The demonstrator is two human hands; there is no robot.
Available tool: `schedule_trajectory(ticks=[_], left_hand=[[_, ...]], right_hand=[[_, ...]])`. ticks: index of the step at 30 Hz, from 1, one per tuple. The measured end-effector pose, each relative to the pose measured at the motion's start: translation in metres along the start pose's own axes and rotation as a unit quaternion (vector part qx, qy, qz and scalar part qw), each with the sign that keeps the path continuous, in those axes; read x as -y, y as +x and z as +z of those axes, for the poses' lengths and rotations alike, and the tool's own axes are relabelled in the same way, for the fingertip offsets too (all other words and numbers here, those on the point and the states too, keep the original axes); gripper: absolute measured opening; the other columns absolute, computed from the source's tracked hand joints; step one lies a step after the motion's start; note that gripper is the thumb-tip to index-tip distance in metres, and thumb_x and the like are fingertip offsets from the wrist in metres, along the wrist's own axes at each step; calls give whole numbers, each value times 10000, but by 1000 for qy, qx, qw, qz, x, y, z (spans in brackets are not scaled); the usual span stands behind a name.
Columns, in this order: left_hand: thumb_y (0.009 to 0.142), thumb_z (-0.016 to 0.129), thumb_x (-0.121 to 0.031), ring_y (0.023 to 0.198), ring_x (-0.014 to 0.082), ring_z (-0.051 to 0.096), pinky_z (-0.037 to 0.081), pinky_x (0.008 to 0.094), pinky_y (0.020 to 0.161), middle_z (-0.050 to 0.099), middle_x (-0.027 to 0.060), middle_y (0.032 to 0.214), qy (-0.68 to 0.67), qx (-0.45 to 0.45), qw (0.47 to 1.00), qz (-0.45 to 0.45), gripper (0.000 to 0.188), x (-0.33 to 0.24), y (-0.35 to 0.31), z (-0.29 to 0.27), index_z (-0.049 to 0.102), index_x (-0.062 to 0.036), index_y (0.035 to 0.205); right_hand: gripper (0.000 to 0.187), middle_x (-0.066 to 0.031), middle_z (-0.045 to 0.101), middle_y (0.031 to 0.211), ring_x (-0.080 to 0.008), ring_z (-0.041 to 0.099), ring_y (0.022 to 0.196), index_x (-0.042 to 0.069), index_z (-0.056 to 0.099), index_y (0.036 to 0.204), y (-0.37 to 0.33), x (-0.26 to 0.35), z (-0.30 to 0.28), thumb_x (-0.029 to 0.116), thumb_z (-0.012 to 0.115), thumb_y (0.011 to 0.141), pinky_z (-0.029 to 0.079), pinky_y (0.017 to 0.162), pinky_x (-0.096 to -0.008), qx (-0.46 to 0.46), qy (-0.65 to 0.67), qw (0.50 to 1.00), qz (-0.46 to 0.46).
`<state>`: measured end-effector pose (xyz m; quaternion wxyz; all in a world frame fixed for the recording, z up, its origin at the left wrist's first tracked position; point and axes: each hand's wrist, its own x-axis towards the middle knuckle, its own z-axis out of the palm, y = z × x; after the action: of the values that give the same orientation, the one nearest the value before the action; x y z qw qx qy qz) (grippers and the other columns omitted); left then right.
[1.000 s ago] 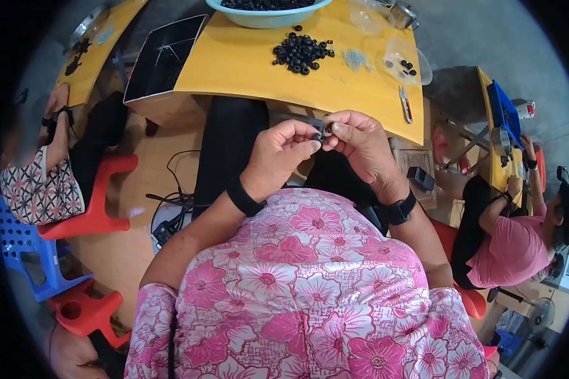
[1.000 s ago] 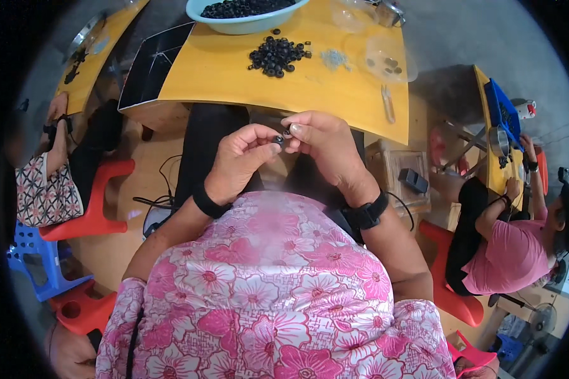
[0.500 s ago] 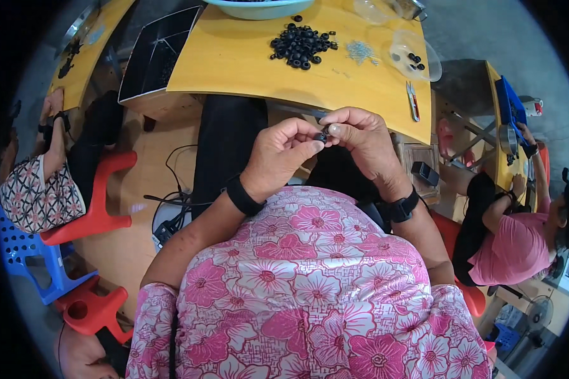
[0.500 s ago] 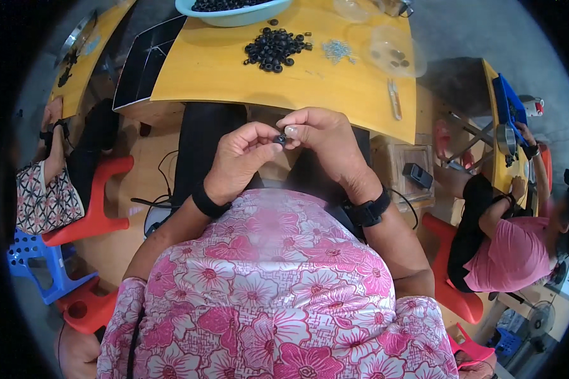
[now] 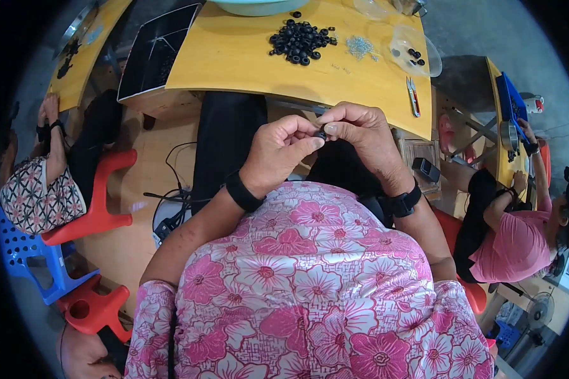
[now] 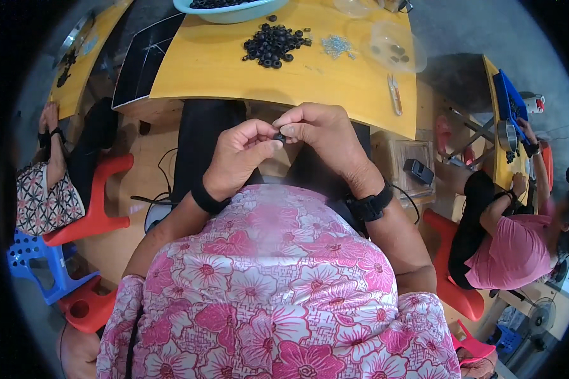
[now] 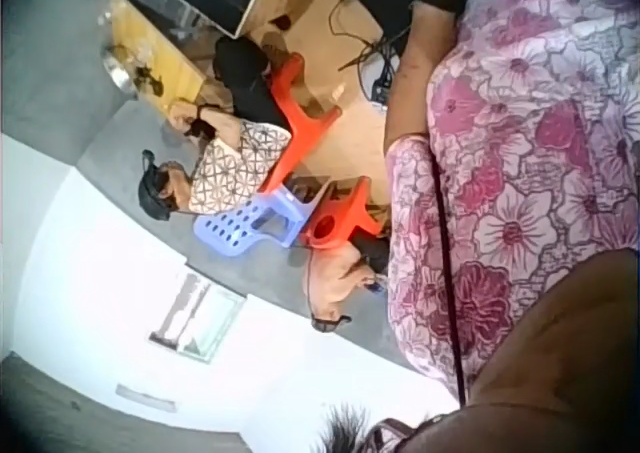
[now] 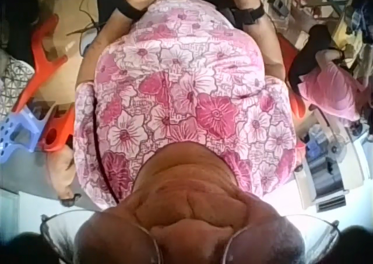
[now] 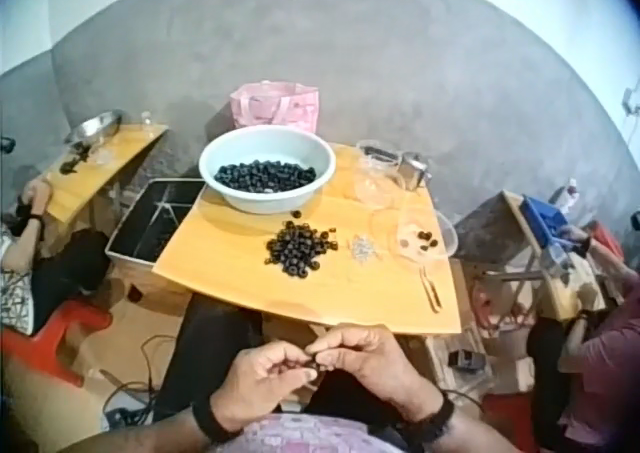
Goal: Manually assembling small metal eyelets into black plastic rings at a manufacturing workstation.
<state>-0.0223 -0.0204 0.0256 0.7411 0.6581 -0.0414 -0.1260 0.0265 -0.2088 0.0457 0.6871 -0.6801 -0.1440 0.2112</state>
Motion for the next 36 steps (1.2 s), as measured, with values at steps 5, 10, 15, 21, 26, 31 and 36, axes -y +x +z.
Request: schedule_trajectory(ticks=[5,10,15,21,26,31,36], left_hand=[[853,650,-35,765,22,540,448,173,692,617,-21,850,13,-6,1000,4,103,-1,-1,1,628,-4,949],[852,655,-41,753,22,539,451,177,674,606,-28,826,25,-1,1000,1,95,-3,-5,0,632,-3,935],[852,661,-47,735,23,527,441,174,652,600,-33,820,-22,-2,1000,8,95,0,-6,1,633,-4,932],[859,644,-37,767,30,536,446,180,681,611,-21,837,-17,-2,1000,17,86,-2,-8,1,632,-4,938],[865,635,-39,776,38,549,451,182,688,620,-8,842,-42,-16,999,6,90,1,-9,0,629,2,945],[866,635,-43,763,42,561,458,182,680,636,8,860,-47,-16,999,-13,96,-2,-8,-1,629,3,949],[865,636,-36,782,48,584,476,184,695,644,15,876,-38,-7,999,14,102,0,-7,-2,623,11,955]], right_hand=[[115,-27,645,786,-92,579,720,-15,692,928,-1,1,1,14,645,827,480,687,-226,6,-40,999,-23],[119,-40,648,772,-101,589,715,-28,691,923,-3,-1,-1,16,640,825,484,677,-230,18,-73,996,-46],[115,-53,651,799,-112,596,733,-22,693,910,-3,-6,0,15,649,810,485,689,-237,25,-42,997,-59],[118,-70,656,843,-127,610,767,-24,692,913,-4,-9,5,4,643,810,490,706,-241,9,-41,995,-95],[138,-73,652,862,-134,613,772,-25,691,940,-6,-9,10,2,640,815,495,714,-245,-1,-42,995,-95],[136,-82,645,870,-138,611,769,-43,684,944,-11,-7,13,8,635,828,499,716,-247,-15,30,999,-36],[143,-78,638,873,-134,611,766,-45,673,950,-10,-4,13,55,635,855,507,717,-255,-22,105,994,34]])
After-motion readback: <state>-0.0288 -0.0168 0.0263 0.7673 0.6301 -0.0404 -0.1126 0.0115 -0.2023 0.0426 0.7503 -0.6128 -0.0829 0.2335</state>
